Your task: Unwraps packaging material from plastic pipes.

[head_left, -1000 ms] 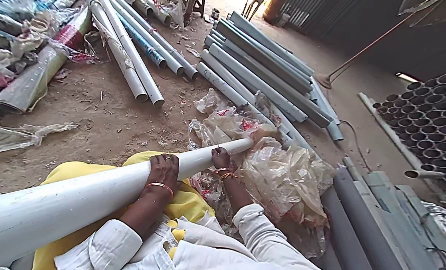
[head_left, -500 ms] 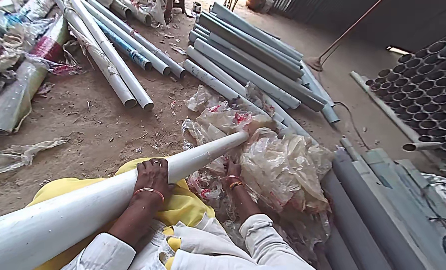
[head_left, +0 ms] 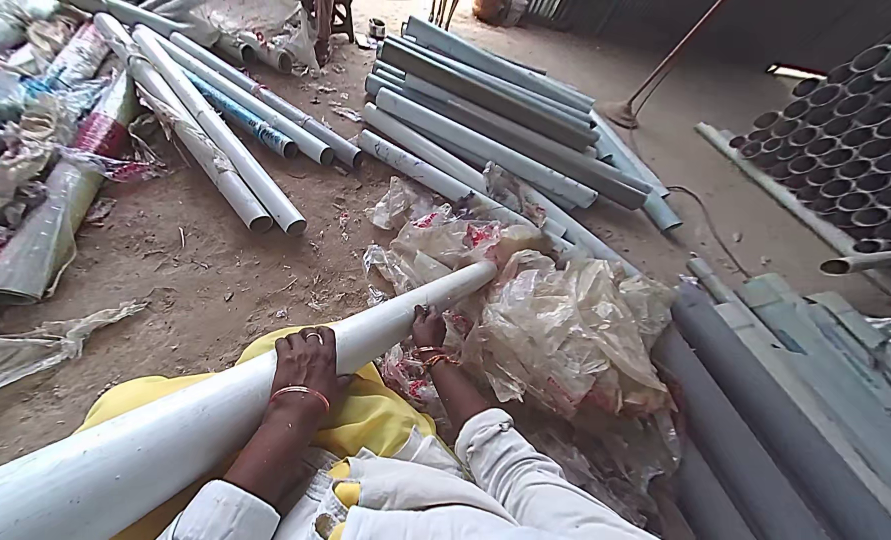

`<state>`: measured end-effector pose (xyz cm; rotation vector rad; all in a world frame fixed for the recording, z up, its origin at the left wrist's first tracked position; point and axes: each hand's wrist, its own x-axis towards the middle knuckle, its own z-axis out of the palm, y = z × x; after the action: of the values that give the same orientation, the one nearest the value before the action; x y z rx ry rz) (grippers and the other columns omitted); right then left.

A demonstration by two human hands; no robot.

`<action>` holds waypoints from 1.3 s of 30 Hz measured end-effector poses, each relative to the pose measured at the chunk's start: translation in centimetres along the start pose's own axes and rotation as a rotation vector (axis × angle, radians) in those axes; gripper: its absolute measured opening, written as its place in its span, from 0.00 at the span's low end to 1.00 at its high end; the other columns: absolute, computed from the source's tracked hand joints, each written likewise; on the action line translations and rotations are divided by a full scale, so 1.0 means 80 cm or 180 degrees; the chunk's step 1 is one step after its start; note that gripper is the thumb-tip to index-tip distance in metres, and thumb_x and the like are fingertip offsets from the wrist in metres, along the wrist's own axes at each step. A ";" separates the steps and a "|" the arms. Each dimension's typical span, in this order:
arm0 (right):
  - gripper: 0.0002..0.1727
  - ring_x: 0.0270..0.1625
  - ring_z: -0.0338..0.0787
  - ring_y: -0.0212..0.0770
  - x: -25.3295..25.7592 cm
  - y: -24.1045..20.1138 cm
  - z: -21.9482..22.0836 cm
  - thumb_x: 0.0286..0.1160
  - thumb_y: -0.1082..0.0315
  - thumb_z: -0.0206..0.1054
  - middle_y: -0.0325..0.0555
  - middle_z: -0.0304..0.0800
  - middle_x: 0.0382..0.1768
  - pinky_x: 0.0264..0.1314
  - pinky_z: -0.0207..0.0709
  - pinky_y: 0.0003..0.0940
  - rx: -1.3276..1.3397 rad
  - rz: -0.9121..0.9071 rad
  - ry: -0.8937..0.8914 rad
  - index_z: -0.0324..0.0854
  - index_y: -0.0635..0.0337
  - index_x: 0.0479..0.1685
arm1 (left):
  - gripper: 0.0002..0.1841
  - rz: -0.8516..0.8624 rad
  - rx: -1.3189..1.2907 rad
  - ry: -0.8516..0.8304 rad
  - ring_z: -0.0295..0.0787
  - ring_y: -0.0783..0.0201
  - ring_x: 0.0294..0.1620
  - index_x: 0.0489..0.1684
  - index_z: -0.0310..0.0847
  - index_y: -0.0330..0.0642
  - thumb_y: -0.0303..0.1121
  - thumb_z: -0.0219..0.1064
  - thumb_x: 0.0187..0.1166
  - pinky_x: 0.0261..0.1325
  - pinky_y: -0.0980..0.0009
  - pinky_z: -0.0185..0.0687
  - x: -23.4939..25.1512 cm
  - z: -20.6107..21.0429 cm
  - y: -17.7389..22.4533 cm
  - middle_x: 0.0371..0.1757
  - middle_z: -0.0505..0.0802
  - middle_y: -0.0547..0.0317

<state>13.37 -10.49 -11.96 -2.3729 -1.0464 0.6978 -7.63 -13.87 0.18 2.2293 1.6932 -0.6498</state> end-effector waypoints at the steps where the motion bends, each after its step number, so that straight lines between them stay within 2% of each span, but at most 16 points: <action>1: 0.23 0.70 0.87 0.59 0.001 0.001 0.002 0.95 0.59 0.51 0.66 0.87 0.66 0.75 0.75 0.52 0.0010 0.0036 0.0056 0.79 0.71 0.68 | 0.49 0.0005 0.0004 -0.0031 0.70 0.35 0.80 0.86 0.60 0.31 0.60 0.72 0.72 0.79 0.41 0.60 -0.001 0.000 0.001 0.76 0.77 0.31; 6: 0.22 0.70 0.87 0.60 0.004 0.003 0.009 0.94 0.60 0.53 0.66 0.87 0.66 0.76 0.75 0.53 0.0216 0.0195 0.0294 0.80 0.71 0.68 | 0.49 0.0058 -0.0039 -0.0030 0.70 0.35 0.80 0.86 0.59 0.31 0.59 0.71 0.73 0.79 0.41 0.60 -0.002 0.001 -0.001 0.77 0.77 0.31; 9: 0.23 0.66 0.89 0.58 0.010 0.006 0.013 0.94 0.59 0.54 0.67 0.90 0.60 0.73 0.76 0.51 0.0819 0.0690 0.0422 0.82 0.73 0.65 | 0.47 0.0088 -0.0104 -0.0022 0.70 0.35 0.80 0.86 0.60 0.32 0.57 0.72 0.73 0.80 0.41 0.59 -0.002 0.001 -0.003 0.77 0.78 0.33; 12: 0.23 0.37 0.83 0.46 0.033 0.034 0.006 0.96 0.57 0.49 0.57 0.83 0.42 0.45 0.80 0.42 0.2030 0.1461 0.0677 0.80 0.70 0.57 | 0.46 0.0100 -0.0134 -0.0033 0.71 0.36 0.79 0.85 0.61 0.32 0.57 0.72 0.73 0.79 0.42 0.60 -0.003 0.002 -0.004 0.76 0.78 0.33; 13: 0.22 0.30 0.79 0.42 0.043 0.045 -0.002 0.96 0.55 0.48 0.52 0.79 0.36 0.36 0.78 0.38 0.2250 0.1489 0.0733 0.79 0.67 0.53 | 0.47 0.0101 -0.0126 -0.0025 0.71 0.36 0.79 0.85 0.61 0.31 0.57 0.72 0.73 0.79 0.42 0.60 -0.003 0.002 -0.005 0.76 0.78 0.33; 15: 0.26 0.21 0.75 0.37 0.053 0.054 -0.023 0.94 0.49 0.52 0.47 0.78 0.27 0.28 0.75 0.35 0.2119 0.1140 0.0642 0.80 0.67 0.48 | 0.47 0.0087 -0.0097 -0.0032 0.71 0.36 0.79 0.85 0.61 0.32 0.58 0.71 0.73 0.78 0.42 0.61 0.001 0.001 -0.005 0.77 0.78 0.33; 17: 0.25 0.22 0.76 0.38 0.048 0.051 -0.038 0.86 0.50 0.66 0.48 0.82 0.27 0.33 0.76 0.36 0.1441 0.0633 0.0402 0.86 0.69 0.47 | 0.47 0.0080 -0.0102 -0.0030 0.71 0.35 0.79 0.85 0.62 0.32 0.59 0.72 0.73 0.78 0.41 0.61 0.001 0.001 -0.002 0.77 0.77 0.33; 20: 0.21 0.39 0.86 0.45 0.040 0.024 -0.031 0.77 0.57 0.76 0.55 0.91 0.45 0.49 0.79 0.44 0.0903 0.0073 0.0052 0.88 0.64 0.58 | 0.48 0.0083 -0.0086 -0.0024 0.70 0.35 0.79 0.84 0.62 0.32 0.60 0.72 0.72 0.78 0.41 0.61 0.002 -0.001 -0.002 0.77 0.77 0.33; 23: 0.16 0.60 0.89 0.57 0.030 0.001 -0.012 0.80 0.62 0.73 0.62 0.91 0.56 0.67 0.77 0.55 0.0489 -0.0258 -0.0025 0.88 0.64 0.56 | 0.48 0.0078 -0.0102 -0.0042 0.70 0.36 0.80 0.85 0.61 0.32 0.59 0.71 0.73 0.78 0.41 0.61 0.000 0.001 -0.003 0.78 0.77 0.33; 26: 0.18 0.69 0.86 0.61 0.019 -0.018 -0.013 0.90 0.61 0.60 0.62 0.87 0.66 0.73 0.75 0.58 -0.0563 -0.0391 -0.0193 0.84 0.67 0.62 | 0.47 0.0078 -0.0105 -0.0050 0.71 0.36 0.79 0.85 0.62 0.32 0.59 0.72 0.73 0.78 0.41 0.61 0.000 0.003 -0.003 0.77 0.77 0.33; 28: 0.19 0.69 0.87 0.60 0.016 -0.019 -0.012 0.92 0.62 0.55 0.62 0.83 0.70 0.71 0.78 0.57 -0.1107 -0.0530 -0.0246 0.81 0.67 0.66 | 0.48 0.0094 -0.0068 -0.0030 0.71 0.36 0.79 0.85 0.61 0.32 0.60 0.72 0.73 0.78 0.41 0.62 -0.001 0.003 -0.003 0.77 0.77 0.33; 30: 0.19 0.68 0.87 0.60 0.024 -0.015 -0.014 0.90 0.64 0.57 0.64 0.82 0.70 0.70 0.79 0.55 -0.1302 -0.0534 -0.0165 0.79 0.68 0.68 | 0.48 0.0119 -0.0135 0.0018 0.70 0.34 0.80 0.85 0.61 0.31 0.58 0.72 0.73 0.78 0.40 0.61 -0.001 0.002 -0.003 0.79 0.76 0.31; 34: 0.20 0.67 0.88 0.63 0.053 0.005 -0.038 0.93 0.61 0.54 0.68 0.90 0.59 0.72 0.75 0.58 -0.0548 -0.0069 0.0001 0.84 0.69 0.61 | 0.47 0.0121 -0.0142 0.0016 0.70 0.35 0.80 0.85 0.60 0.31 0.57 0.72 0.74 0.78 0.40 0.61 -0.002 0.005 -0.005 0.79 0.76 0.32; 37: 0.27 0.46 0.90 0.57 0.048 0.006 -0.050 0.95 0.55 0.51 0.62 0.91 0.41 0.58 0.79 0.55 -0.0325 -0.0532 -0.0183 0.89 0.69 0.44 | 0.48 0.0136 -0.0143 0.0003 0.70 0.35 0.80 0.85 0.60 0.30 0.57 0.72 0.73 0.78 0.41 0.61 -0.001 0.002 -0.004 0.78 0.76 0.31; 38: 0.24 0.40 0.89 0.54 0.046 0.007 -0.050 0.94 0.56 0.55 0.59 0.91 0.38 0.54 0.79 0.53 -0.0240 -0.0763 -0.0237 0.90 0.68 0.43 | 0.48 0.0133 -0.0139 -0.0005 0.70 0.35 0.80 0.85 0.60 0.30 0.57 0.72 0.73 0.78 0.41 0.61 0.000 0.001 -0.003 0.78 0.76 0.31; 39: 0.20 0.42 0.91 0.55 0.044 0.005 -0.052 0.90 0.58 0.61 0.60 0.93 0.41 0.56 0.80 0.54 -0.0271 -0.0964 -0.0340 0.91 0.67 0.46 | 0.48 0.0129 -0.0135 -0.0003 0.70 0.35 0.79 0.85 0.60 0.30 0.58 0.72 0.73 0.78 0.41 0.61 0.000 0.001 -0.004 0.78 0.76 0.32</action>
<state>18.17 -8.85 -9.88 -2.1968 -1.4690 0.6840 -7.91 -13.82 0.15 2.2275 1.6416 -0.5995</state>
